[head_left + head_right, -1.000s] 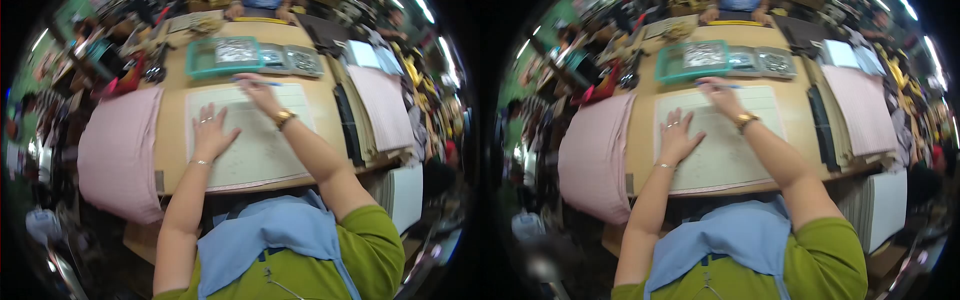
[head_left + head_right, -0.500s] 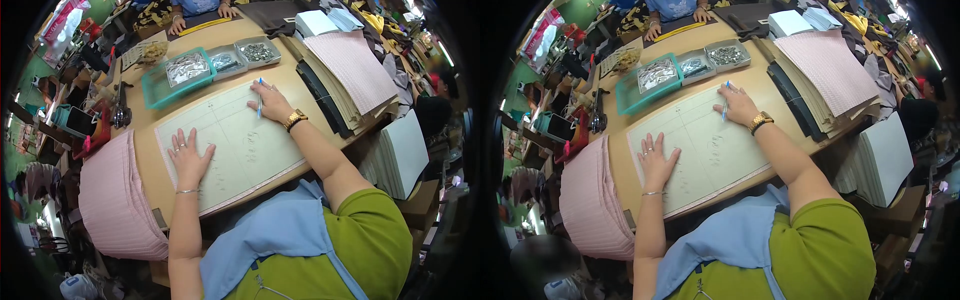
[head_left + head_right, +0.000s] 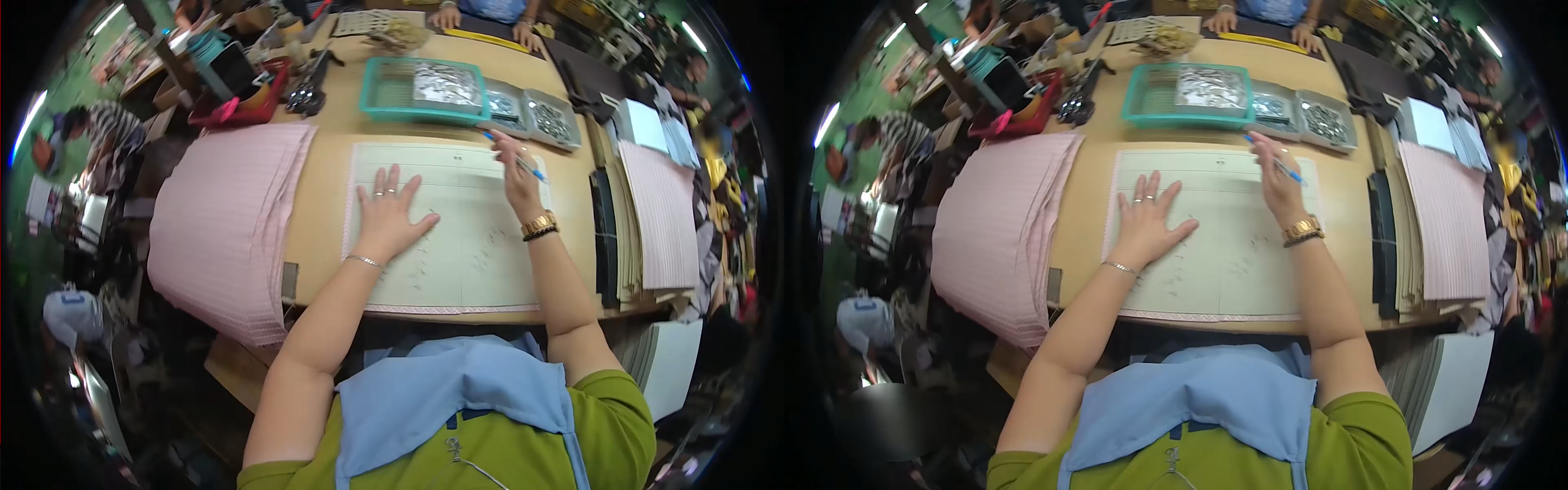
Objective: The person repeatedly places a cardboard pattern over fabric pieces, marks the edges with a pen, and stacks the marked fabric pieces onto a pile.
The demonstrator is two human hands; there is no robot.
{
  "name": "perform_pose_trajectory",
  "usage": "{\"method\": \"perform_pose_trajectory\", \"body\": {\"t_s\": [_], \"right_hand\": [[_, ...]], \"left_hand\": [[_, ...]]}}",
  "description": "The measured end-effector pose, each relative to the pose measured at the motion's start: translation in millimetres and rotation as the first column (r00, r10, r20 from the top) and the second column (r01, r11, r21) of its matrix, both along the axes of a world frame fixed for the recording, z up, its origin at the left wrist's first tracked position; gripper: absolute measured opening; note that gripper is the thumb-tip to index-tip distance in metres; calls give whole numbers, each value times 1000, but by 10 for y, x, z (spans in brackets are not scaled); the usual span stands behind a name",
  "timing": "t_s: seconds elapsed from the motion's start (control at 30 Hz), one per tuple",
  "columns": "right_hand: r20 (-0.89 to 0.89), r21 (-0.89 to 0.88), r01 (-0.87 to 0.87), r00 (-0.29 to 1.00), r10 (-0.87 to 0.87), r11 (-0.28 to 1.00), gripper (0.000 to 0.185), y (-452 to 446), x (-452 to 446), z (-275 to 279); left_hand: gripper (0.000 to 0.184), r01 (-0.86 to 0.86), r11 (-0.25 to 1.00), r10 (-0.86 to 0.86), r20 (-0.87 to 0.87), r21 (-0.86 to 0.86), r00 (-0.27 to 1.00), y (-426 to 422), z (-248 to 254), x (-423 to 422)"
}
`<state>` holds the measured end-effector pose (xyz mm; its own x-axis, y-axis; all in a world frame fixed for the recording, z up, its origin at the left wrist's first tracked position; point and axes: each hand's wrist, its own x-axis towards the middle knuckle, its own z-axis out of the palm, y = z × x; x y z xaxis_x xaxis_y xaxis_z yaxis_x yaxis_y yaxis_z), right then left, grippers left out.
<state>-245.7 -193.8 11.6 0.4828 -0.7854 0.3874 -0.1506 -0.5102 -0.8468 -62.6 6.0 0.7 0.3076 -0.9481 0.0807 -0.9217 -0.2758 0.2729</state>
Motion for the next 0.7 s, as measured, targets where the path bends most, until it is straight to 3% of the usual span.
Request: {"method": "perform_pose_trajectory", "body": {"t_s": [0.07, 0.13, 0.4, 0.5, 0.7], "right_hand": [[245, 173, -230, 952, 184, 958, 27, 172, 545, 67], [286, 259, -356, 916, 281, 898, 23, 255, 1007, 52], [-105, 80, -230, 966, 237, 970, 24, 384, 2004, -44], [-152, -8, -231, 962, 227, 973, 22, 438, 2044, 18], [-190, -24, -223, 958, 215, 975, 20, 454, 2068, 6]], "left_hand": [[84, -7, 1000, 7, -7, -4, 1000, 8, -11, 4], [85, -6, 1000, 6, -20, 3, 1000, 5, 12, 2], [95, 4, 998, -1, -41, 60, 999, 1, 44, 27], [96, 9, 999, -8, -24, 38, 1000, 4, 2, 27], [93, -4, 1000, 4, -30, 29, 1000, 14, 38, 21]]}}
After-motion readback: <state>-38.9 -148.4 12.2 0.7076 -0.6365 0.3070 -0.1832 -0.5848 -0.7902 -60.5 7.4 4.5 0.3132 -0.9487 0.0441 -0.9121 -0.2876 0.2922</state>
